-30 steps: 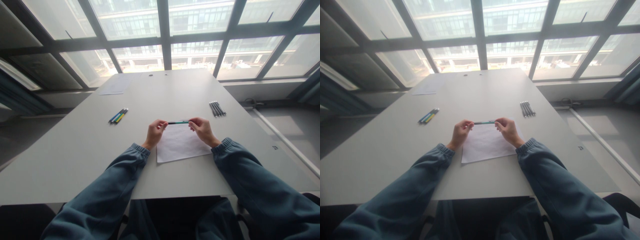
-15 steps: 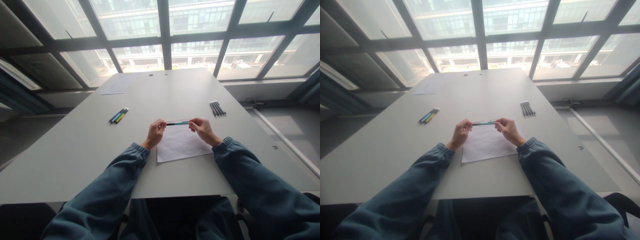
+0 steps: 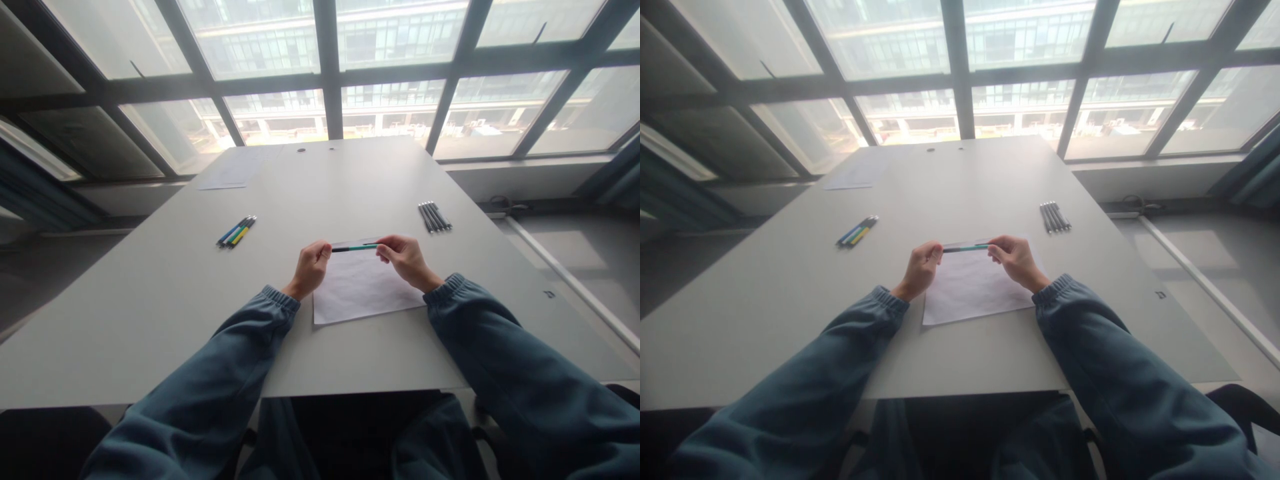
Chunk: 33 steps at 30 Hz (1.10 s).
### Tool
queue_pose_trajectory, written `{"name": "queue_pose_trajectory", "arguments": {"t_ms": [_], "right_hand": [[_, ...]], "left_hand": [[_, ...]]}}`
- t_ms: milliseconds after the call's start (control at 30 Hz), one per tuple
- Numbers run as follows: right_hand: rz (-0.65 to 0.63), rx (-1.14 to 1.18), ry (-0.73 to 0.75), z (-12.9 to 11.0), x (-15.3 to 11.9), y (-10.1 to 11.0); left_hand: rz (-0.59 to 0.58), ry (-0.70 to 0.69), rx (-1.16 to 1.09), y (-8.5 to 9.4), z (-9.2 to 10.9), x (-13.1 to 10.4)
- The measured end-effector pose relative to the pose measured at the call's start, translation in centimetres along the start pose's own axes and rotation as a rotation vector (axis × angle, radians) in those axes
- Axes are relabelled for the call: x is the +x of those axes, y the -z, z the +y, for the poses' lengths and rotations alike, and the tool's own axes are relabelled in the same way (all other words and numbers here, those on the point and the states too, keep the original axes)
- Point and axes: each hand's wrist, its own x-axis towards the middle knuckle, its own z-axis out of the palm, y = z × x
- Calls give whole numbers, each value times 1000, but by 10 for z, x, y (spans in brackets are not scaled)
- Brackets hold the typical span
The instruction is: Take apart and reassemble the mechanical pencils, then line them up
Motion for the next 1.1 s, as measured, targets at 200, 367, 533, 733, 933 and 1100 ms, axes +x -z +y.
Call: {"name": "queue_pose_trajectory", "arguments": {"t_ms": [200, 367, 533, 733, 933, 1100], "right_hand": [[13, -33, 46, 0, 0, -1], [35, -40, 32, -5, 0, -2], [76, -6, -11, -6, 0, -2], [94, 66, -65, -5, -1, -3], [68, 119, -151, -8, 0, -6], [40, 156, -175, -6, 0, -7]], "left_hand": [[-7, 94, -76, -1, 2, -1], [-39, 127, -109, -3, -2, 0], [-90, 3, 0, -3, -9, 1], [-154, -78, 202, -1, -7, 1], [-138, -98, 190, 0, -4, 1], [-103, -49, 116, -3, -9, 1]]}}
